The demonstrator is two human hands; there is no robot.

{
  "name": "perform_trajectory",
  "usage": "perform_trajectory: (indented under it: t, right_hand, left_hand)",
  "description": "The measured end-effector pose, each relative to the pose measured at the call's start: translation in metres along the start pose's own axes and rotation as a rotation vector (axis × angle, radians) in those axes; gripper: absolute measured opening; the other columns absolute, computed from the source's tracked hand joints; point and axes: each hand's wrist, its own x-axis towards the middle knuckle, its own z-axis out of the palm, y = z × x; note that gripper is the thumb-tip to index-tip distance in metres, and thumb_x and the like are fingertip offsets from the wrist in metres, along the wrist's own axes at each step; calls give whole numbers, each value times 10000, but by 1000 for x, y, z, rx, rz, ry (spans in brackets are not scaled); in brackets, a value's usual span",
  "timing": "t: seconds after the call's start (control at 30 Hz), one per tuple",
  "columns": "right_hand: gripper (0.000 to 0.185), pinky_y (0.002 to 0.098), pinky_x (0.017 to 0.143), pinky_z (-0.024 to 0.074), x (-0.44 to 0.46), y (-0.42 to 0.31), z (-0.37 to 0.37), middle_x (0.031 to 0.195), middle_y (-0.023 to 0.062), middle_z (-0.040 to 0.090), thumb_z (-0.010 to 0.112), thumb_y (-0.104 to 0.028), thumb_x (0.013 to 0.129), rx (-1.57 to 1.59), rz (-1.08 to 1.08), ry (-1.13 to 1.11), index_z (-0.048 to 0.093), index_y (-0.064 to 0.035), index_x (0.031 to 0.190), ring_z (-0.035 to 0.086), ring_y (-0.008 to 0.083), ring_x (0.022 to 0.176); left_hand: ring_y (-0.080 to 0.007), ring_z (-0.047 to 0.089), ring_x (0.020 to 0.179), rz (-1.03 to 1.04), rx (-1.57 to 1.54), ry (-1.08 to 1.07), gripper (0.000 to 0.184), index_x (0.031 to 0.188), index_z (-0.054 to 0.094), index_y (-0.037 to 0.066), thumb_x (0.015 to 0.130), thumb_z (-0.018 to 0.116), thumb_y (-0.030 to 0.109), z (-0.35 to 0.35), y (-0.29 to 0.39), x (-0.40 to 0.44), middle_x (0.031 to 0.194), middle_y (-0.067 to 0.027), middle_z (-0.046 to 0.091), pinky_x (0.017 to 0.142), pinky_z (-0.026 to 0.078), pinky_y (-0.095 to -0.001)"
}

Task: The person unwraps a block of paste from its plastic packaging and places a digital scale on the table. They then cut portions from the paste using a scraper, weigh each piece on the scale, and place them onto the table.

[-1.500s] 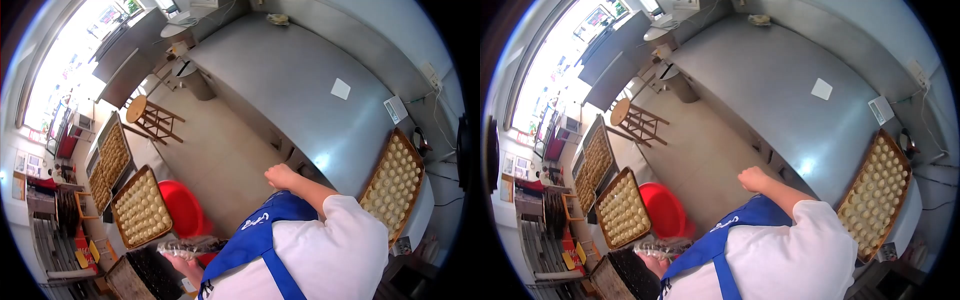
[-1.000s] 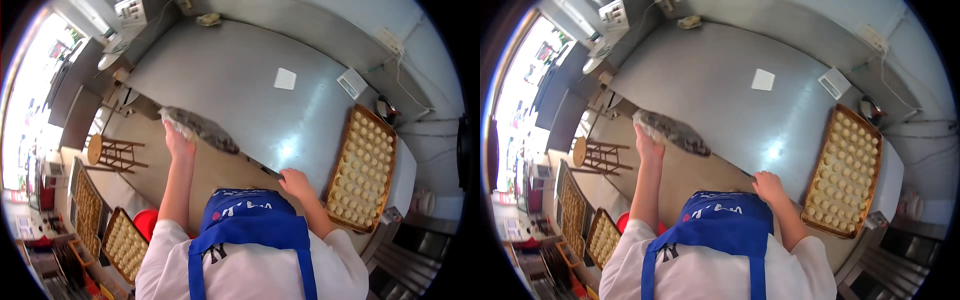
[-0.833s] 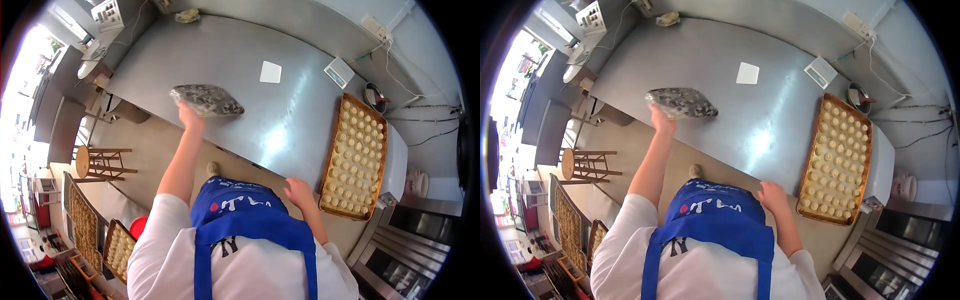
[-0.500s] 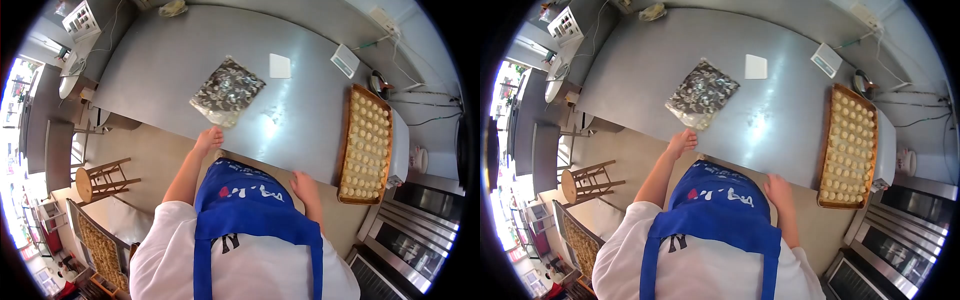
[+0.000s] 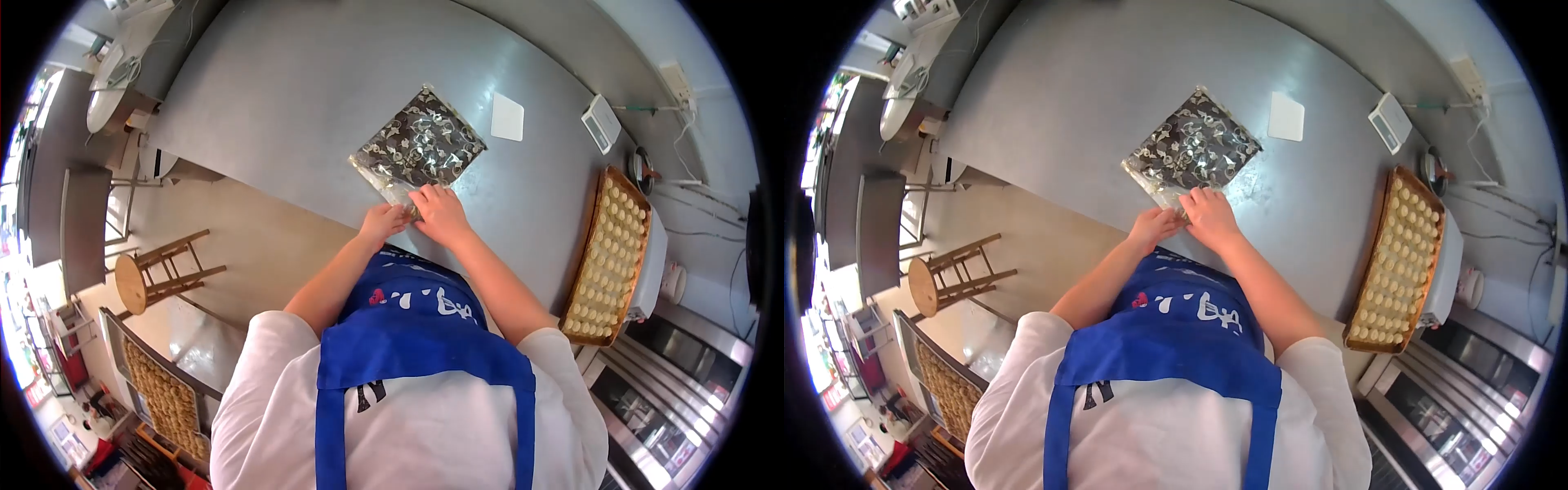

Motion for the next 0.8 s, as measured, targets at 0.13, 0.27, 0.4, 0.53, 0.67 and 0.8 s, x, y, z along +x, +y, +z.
perform_trajectory:
  t: [0.13, 0.27, 0.4, 0.53, 0.67, 0.8]
  right_hand:
    - [195, 421, 849, 484, 5, 21, 12, 921, 52, 645, 728, -198, 820, -41, -128, -115, 640, -93, 959, 638, 256, 938]
    - [111, 428, 820, 486, 10, 32, 9, 903, 57, 640, 686, -169, 861, 29, -135, -129, 621, -96, 915, 636, 262, 906]
    - [100, 417, 784, 489, 14, 27, -2, 916, 67, 646, 661, -152, 887, 128, -155, -61, 589, -83, 892, 638, 273, 915]
    - [99, 424, 772, 487, 17, 33, 9, 875, 89, 652, 642, -133, 900, 231, -110, -3, 567, -74, 923, 648, 292, 880]
    - [106, 485, 724, 489, 31, 31, 32, 815, 138, 658, 593, -94, 934, 353, 5, -22, 531, -51, 1008, 653, 357, 783]
    - [126, 517, 695, 498, 27, 31, 44, 838, 176, 672, 573, -88, 956, 318, -1, -9, 504, -32, 1046, 662, 394, 776]
  left_hand:
    - [-239, 693, 1127, -27, 39, 73, 353, 1269, 571, 3, 1053, 557, 282, 4, 1, -6, 1201, -140, 691, 867, 567, -373]
    - [-223, 734, 1007, 19, 167, 170, 334, 1196, 622, -6, 1045, 569, 287, 11, 0, -5, 1118, -129, 718, 777, 573, -335]
    - [-205, 758, 860, 134, 264, 197, 335, 1019, 692, -51, 1016, 579, 264, 17, -17, -10, 962, -133, 743, 664, 581, -304]
    - [-198, 756, 837, 95, 245, 201, 338, 1019, 696, -51, 1004, 590, 269, 25, -22, -16, 928, -126, 744, 663, 583, -301]
    - [-191, 755, 810, 97, 219, 231, 356, 1019, 707, -47, 989, 616, 296, 22, -8, -16, 892, -112, 743, 632, 577, -297]
    - [-177, 723, 665, 188, 151, 410, 372, 944, 707, -44, 979, 645, 321, 27, -16, -7, 784, -118, 731, 578, 569, -314]
